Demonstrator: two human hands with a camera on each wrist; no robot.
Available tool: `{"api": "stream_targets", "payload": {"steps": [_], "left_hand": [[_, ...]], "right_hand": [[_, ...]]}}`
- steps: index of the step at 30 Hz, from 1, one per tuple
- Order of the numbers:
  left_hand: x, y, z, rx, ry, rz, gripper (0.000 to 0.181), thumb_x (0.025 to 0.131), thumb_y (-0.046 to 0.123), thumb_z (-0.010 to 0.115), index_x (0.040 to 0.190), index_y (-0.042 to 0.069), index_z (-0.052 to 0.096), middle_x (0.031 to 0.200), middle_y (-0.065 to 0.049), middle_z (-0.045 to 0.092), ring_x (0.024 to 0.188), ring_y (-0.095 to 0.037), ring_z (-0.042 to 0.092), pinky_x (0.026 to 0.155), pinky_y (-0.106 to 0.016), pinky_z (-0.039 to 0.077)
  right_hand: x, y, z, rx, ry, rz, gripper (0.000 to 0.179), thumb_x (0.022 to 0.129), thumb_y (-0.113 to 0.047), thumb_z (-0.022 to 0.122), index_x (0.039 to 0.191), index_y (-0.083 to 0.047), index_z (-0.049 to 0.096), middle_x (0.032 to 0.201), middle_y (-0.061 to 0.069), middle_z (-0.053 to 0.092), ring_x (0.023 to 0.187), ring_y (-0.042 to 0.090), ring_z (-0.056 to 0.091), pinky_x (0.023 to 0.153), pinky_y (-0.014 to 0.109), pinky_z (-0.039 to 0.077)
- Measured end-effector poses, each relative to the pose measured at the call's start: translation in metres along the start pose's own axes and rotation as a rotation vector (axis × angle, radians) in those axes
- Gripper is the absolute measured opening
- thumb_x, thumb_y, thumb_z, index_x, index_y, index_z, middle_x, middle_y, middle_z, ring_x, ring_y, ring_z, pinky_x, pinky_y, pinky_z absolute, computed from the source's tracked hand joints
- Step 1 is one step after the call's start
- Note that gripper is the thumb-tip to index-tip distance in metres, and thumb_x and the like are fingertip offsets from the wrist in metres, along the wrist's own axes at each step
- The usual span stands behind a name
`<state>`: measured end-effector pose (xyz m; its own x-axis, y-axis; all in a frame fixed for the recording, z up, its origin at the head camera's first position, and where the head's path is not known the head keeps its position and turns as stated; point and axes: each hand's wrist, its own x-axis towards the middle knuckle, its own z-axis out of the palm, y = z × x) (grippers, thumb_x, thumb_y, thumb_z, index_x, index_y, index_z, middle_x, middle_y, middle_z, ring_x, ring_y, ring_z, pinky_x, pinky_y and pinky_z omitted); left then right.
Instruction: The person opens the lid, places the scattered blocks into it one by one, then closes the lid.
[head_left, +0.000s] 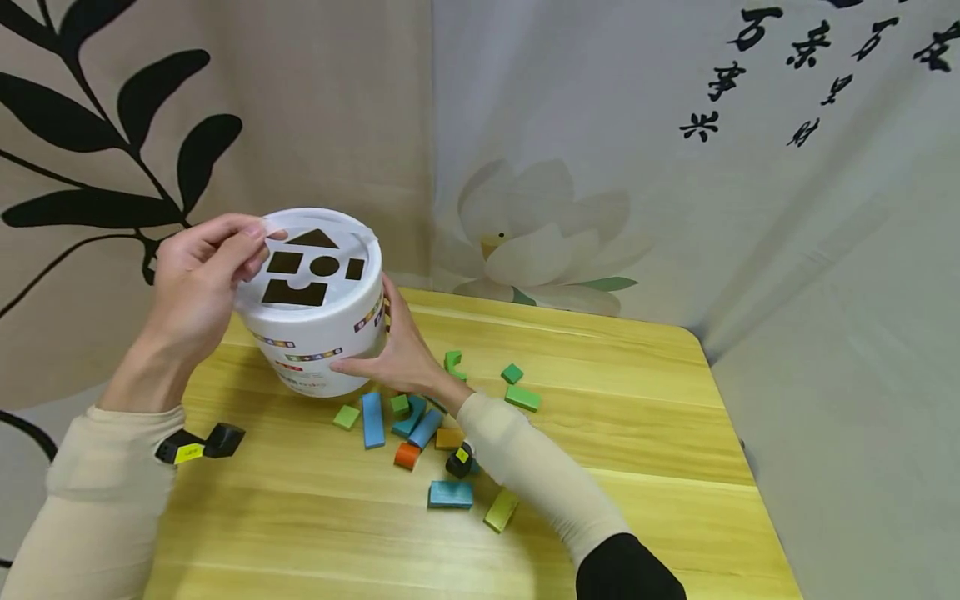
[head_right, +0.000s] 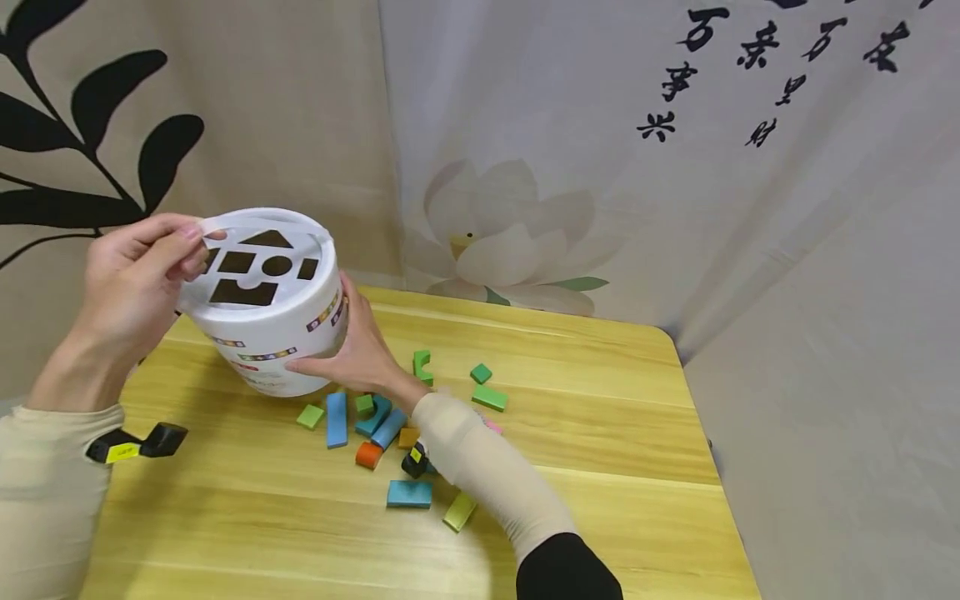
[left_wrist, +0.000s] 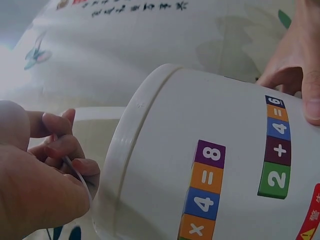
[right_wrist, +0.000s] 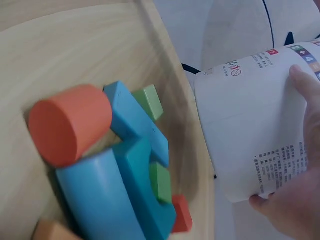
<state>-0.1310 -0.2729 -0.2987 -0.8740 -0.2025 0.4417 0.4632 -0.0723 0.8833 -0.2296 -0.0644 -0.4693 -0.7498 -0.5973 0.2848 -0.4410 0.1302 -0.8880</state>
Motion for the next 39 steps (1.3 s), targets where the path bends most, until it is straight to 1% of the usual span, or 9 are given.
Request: {"api": "stream_targets", "payload": {"steps": [6, 10, 13, 16, 22, 28, 35, 38, 39], "left_hand": [[-0.004, -0.005, -0.014, 0.002, 0.023, -0.015, 0.017, 0.111, 0.005, 0.067, 0.103, -0.005, 0.078, 0.086, -0.002, 0.07, 0.078, -0.013, 0.052, 0.071, -0.018, 0.043], [-0.008, -0.011, -0.021, -0.001, 0.031, -0.024, 0.017, 0.111, 0.003, 0.067, 0.102, -0.005, 0.079, 0.082, -0.001, 0.068, 0.076, -0.012, 0.051, 0.069, -0.019, 0.04], [-0.012, -0.015, -0.027, -0.029, 0.046, -0.029, 0.018, 0.111, 0.001, 0.065, 0.102, -0.007, 0.078, 0.079, -0.001, 0.065, 0.074, -0.012, 0.051, 0.067, -0.019, 0.039], [-0.016, -0.019, -0.033, -0.047, 0.059, -0.044, 0.018, 0.111, 0.0, 0.065, 0.102, -0.006, 0.078, 0.08, -0.001, 0.066, 0.075, -0.013, 0.051, 0.067, -0.018, 0.041], [-0.023, -0.023, -0.041, -0.019, 0.062, -0.06, 0.018, 0.112, 0.003, 0.065, 0.104, -0.006, 0.079, 0.083, -0.002, 0.069, 0.076, -0.014, 0.051, 0.068, -0.019, 0.041], [-0.025, -0.03, -0.043, -0.012, 0.051, -0.071, 0.019, 0.112, 0.003, 0.064, 0.105, -0.003, 0.08, 0.082, 0.0, 0.067, 0.076, -0.013, 0.051, 0.069, -0.018, 0.041], [-0.024, -0.036, -0.039, 0.011, 0.044, -0.052, 0.02, 0.113, 0.001, 0.062, 0.104, -0.004, 0.08, 0.08, 0.0, 0.066, 0.076, -0.014, 0.051, 0.07, -0.018, 0.043], [-0.026, -0.037, -0.038, 0.063, 0.034, -0.051, 0.021, 0.112, 0.001, 0.062, 0.103, 0.0, 0.081, 0.083, 0.002, 0.068, 0.077, -0.013, 0.053, 0.071, -0.018, 0.045], [-0.028, -0.037, -0.037, 0.105, 0.027, -0.047, 0.021, 0.113, 0.001, 0.062, 0.104, 0.001, 0.081, 0.083, 0.003, 0.068, 0.078, -0.013, 0.053, 0.071, -0.018, 0.045]], "right_hand": [[0.006, 0.002, 0.018, 0.006, -0.031, 0.022, 0.139, 0.08, -0.041, 0.103, 0.174, -0.056, 0.002, 0.178, -0.015, 0.028, 0.16, 0.012, 0.041, 0.131, 0.052, 0.043], [0.006, 0.005, 0.027, 0.0, -0.045, 0.048, 0.139, 0.079, -0.041, 0.104, 0.173, -0.056, 0.003, 0.178, -0.013, 0.03, 0.159, 0.011, 0.041, 0.13, 0.051, 0.044], [0.005, 0.006, 0.032, -0.002, -0.053, 0.061, 0.139, 0.079, -0.041, 0.104, 0.174, -0.055, 0.004, 0.178, -0.011, 0.031, 0.158, 0.012, 0.042, 0.129, 0.049, 0.044], [0.003, 0.007, 0.036, -0.012, -0.06, 0.084, 0.14, 0.079, -0.043, 0.104, 0.174, -0.055, 0.002, 0.181, -0.01, 0.028, 0.16, 0.013, 0.041, 0.13, 0.05, 0.043], [-0.002, 0.009, 0.041, -0.036, -0.077, 0.121, 0.141, 0.079, -0.049, 0.103, 0.174, -0.056, -0.001, 0.184, -0.011, 0.024, 0.163, 0.014, 0.039, 0.132, 0.054, 0.042], [-0.005, 0.012, 0.043, -0.047, -0.071, 0.141, 0.141, 0.08, -0.049, 0.102, 0.175, -0.055, -0.003, 0.185, -0.009, 0.024, 0.163, 0.015, 0.039, 0.132, 0.055, 0.041], [-0.007, 0.018, 0.043, -0.046, -0.066, 0.131, 0.141, 0.08, -0.047, 0.102, 0.174, -0.055, -0.002, 0.182, -0.008, 0.028, 0.16, 0.015, 0.042, 0.131, 0.053, 0.042], [-0.007, 0.019, 0.042, -0.042, -0.066, 0.116, 0.141, 0.08, -0.045, 0.102, 0.175, -0.055, -0.001, 0.182, -0.008, 0.029, 0.159, 0.014, 0.042, 0.131, 0.052, 0.042], [-0.007, 0.019, 0.042, -0.043, -0.066, 0.113, 0.14, 0.08, -0.045, 0.103, 0.175, -0.055, -0.001, 0.181, -0.008, 0.03, 0.159, 0.014, 0.042, 0.131, 0.052, 0.042]]}}
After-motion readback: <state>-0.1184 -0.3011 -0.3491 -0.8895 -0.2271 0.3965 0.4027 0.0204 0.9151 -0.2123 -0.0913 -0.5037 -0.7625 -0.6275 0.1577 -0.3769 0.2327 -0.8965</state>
